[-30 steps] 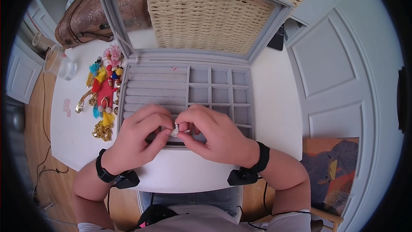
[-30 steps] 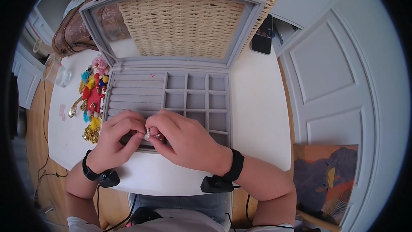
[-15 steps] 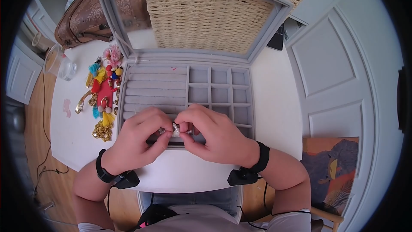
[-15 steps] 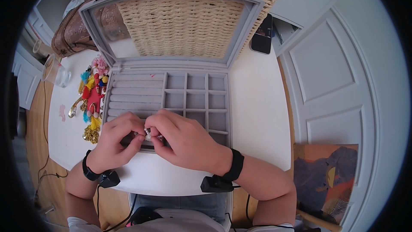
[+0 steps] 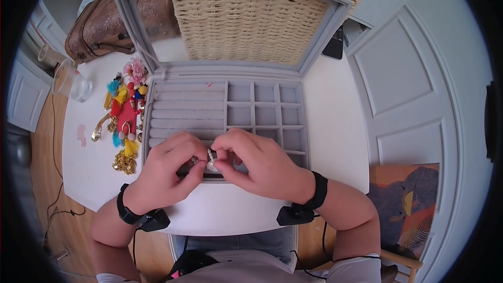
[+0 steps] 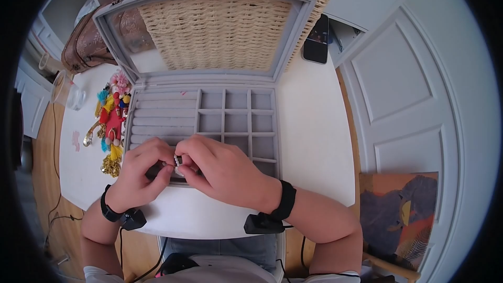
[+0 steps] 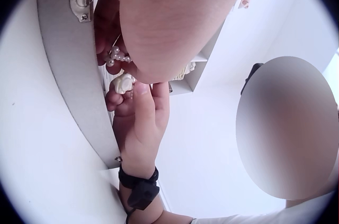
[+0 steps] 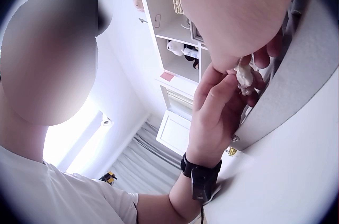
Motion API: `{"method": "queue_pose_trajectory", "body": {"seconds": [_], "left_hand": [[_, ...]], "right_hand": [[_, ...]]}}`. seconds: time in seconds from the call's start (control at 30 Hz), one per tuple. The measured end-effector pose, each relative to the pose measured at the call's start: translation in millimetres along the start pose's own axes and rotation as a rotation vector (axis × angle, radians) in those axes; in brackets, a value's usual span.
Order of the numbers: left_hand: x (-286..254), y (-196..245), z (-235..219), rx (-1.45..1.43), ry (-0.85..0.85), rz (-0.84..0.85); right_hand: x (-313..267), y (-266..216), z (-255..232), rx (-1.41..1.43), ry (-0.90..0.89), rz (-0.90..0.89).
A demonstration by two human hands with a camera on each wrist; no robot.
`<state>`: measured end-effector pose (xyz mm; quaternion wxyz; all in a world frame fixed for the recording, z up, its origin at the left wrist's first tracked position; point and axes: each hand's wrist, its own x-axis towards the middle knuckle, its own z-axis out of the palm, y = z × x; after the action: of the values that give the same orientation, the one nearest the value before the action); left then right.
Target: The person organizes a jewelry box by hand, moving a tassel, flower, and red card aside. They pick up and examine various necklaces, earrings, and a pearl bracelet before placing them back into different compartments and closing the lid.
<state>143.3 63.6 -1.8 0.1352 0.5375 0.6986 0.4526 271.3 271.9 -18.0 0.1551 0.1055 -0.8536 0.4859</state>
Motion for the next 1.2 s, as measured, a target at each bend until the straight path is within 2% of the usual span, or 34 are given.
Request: {"method": "queue_pose_trajectory", "body": {"seconds": [0.27,0.53,0.93,1.2], "left_hand": [[-0.6,-3.1,1.3,-0.004,0.014,0.018],[-2.3,-3.6,-2.2,-0.042,0.028,-0.033],[-2.8,-5.1,-2.1,-0.087,0.06,-0.055],[-2.3,-4.0,-2.7,-0.102,0.044,-0.036]], "right_hand": [[-1.5,-1.4,-2.8,-0.023,-0.036,0.012],[-0.2,-3.3,-4.0,-0.009,-0.052,0.036],[-0.8,1.9,-3.0,-0.044,-0.059,-0.012],[-1.8,3.5,-2.0,-0.009,-0.083,0.071]]}}
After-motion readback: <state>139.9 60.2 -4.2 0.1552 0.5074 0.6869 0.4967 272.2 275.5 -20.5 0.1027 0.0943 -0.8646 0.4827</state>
